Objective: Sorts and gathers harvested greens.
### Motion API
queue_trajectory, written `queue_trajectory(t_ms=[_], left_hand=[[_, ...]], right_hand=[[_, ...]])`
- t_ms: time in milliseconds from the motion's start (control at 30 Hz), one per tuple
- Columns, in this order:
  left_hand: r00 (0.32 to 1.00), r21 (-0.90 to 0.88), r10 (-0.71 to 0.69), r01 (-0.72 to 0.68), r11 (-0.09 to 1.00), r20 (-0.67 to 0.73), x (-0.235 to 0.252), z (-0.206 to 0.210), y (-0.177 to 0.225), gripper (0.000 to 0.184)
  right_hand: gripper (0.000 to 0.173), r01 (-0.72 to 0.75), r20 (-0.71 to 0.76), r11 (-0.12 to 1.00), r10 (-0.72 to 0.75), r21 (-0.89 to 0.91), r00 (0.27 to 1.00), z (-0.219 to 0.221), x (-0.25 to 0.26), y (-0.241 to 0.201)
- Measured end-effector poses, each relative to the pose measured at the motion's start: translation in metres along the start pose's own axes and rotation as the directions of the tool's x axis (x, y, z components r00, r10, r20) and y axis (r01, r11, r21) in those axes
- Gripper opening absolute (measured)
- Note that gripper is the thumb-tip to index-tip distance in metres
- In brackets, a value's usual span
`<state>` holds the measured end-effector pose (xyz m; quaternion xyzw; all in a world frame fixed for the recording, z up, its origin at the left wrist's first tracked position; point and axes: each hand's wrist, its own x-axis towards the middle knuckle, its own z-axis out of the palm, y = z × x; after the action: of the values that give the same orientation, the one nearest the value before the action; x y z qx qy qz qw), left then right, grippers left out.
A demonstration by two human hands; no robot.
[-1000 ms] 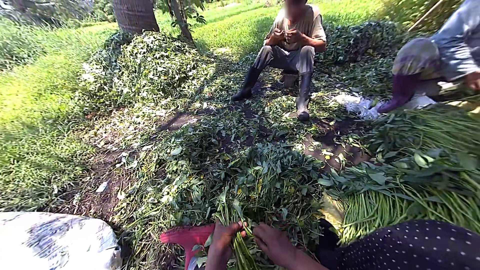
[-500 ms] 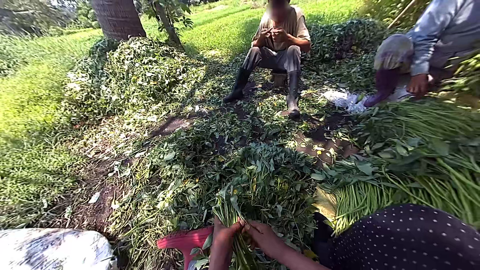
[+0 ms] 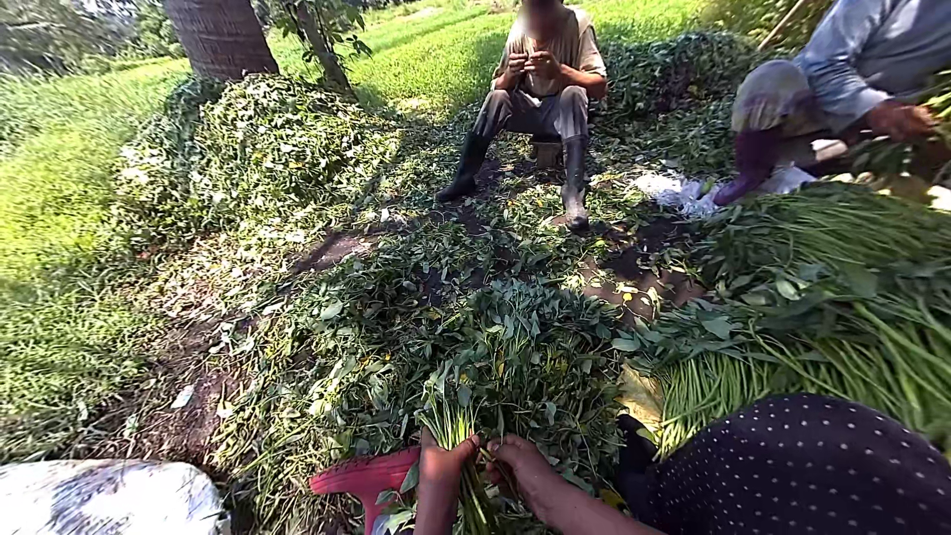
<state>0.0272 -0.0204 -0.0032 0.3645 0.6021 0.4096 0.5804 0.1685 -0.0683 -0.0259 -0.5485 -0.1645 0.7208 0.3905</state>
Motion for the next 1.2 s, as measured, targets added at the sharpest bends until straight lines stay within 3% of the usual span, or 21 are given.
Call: queue_trajectory(t_ms=[167, 267, 367, 433, 500, 567, 633, 700, 800, 933, 1000, 1100, 1133, 1200], left_hand=[[1.000, 0.095, -0.014, 0.012, 0.995, 0.020, -0.005, 0.004, 0.006, 0.085], [0.998, 0.067, -0.015, 0.012, 0.998, 0.054, -0.011, 0.011, 0.012, 0.078], [1.000, 0.054, 0.005, -0.006, 0.999, 0.009, -0.011, 0.013, 0.012, 0.077], [0.996, 0.072, 0.040, -0.034, 0.997, -0.081, -0.005, 0.007, 0.010, 0.080], [0.985, 0.075, 0.078, -0.067, 0.995, -0.156, 0.002, -0.004, 0.010, 0.086], [0.971, 0.057, 0.136, -0.127, 0.990, -0.197, 0.007, -0.018, 0.012, 0.083], [0.964, 0.047, 0.156, -0.149, 0.988, -0.216, 0.010, -0.032, 0.015, 0.083], [0.965, 0.003, 0.139, -0.142, 0.990, -0.222, 0.012, -0.041, 0.017, 0.084], [0.970, -0.072, 0.058, -0.077, 0.994, -0.238, 0.013, -0.048, 0.021, 0.078], [0.976, -0.109, 0.037, -0.061, 0.992, -0.214, 0.011, -0.046, 0.026, 0.074], [0.980, -0.107, 0.044, -0.066, 0.992, -0.196, 0.009, -0.043, 0.028, 0.073], [0.980, -0.118, 0.051, -0.075, 0.990, -0.195, 0.007, -0.042, 0.030, 0.074], [0.979, -0.120, 0.050, -0.075, 0.990, -0.195, 0.006, -0.043, 0.031, 0.074], [0.980, -0.114, 0.058, -0.080, 0.990, -0.189, 0.005, -0.043, 0.032, 0.072]], right_hand=[[0.055, -0.075, 0.102, 0.997, 0.072, 0.031, 0.992, -0.001, 0.003, -0.006], [0.050, -0.006, 0.021, 1.000, 0.006, -0.001, 1.000, 0.002, 0.004, -0.008], [0.042, 0.145, -0.031, 0.943, -0.162, -0.300, 0.986, 0.000, 0.007, -0.008], [0.041, 0.221, 0.043, 0.756, -0.247, -0.616, 0.968, -0.004, 0.004, -0.011], [0.042, 0.244, 0.154, 0.501, -0.214, -0.831, 0.965, -0.012, 0.001, -0.008], [0.041, 0.226, 0.207, 0.295, -0.095, -0.928, 0.974, -0.024, 0.005, 0.005], [0.041, 0.143, 0.149, 0.194, 0.019, -0.971, 0.989, -0.042, 0.014, 0.019], [0.046, 0.038, 0.044, 0.193, 0.025, -0.980, 0.999, -0.062, 0.022, 0.018], [0.052, 0.017, -0.027, 0.277, -0.153, -0.961, 0.988, -0.073, 0.024, -0.006], [0.047, 0.394, 0.268, 0.309, -0.380, -0.865, 0.886, -0.049, 0.013, -0.024], [0.053, 0.489, 0.384, 0.246, -0.373, -0.837, 0.845, -0.036, 0.013, -0.020], [0.066, 0.517, 0.449, 0.192, -0.308, -0.834, 0.839, -0.029, 0.017, -0.008], [0.063, 0.516, 0.442, 0.233, -0.306, -0.824, 0.843, -0.028, 0.018, -0.005], [0.050, 0.502, 0.398, 0.415, -0.315, -0.759, 0.862, -0.023, 0.015, -0.008]])
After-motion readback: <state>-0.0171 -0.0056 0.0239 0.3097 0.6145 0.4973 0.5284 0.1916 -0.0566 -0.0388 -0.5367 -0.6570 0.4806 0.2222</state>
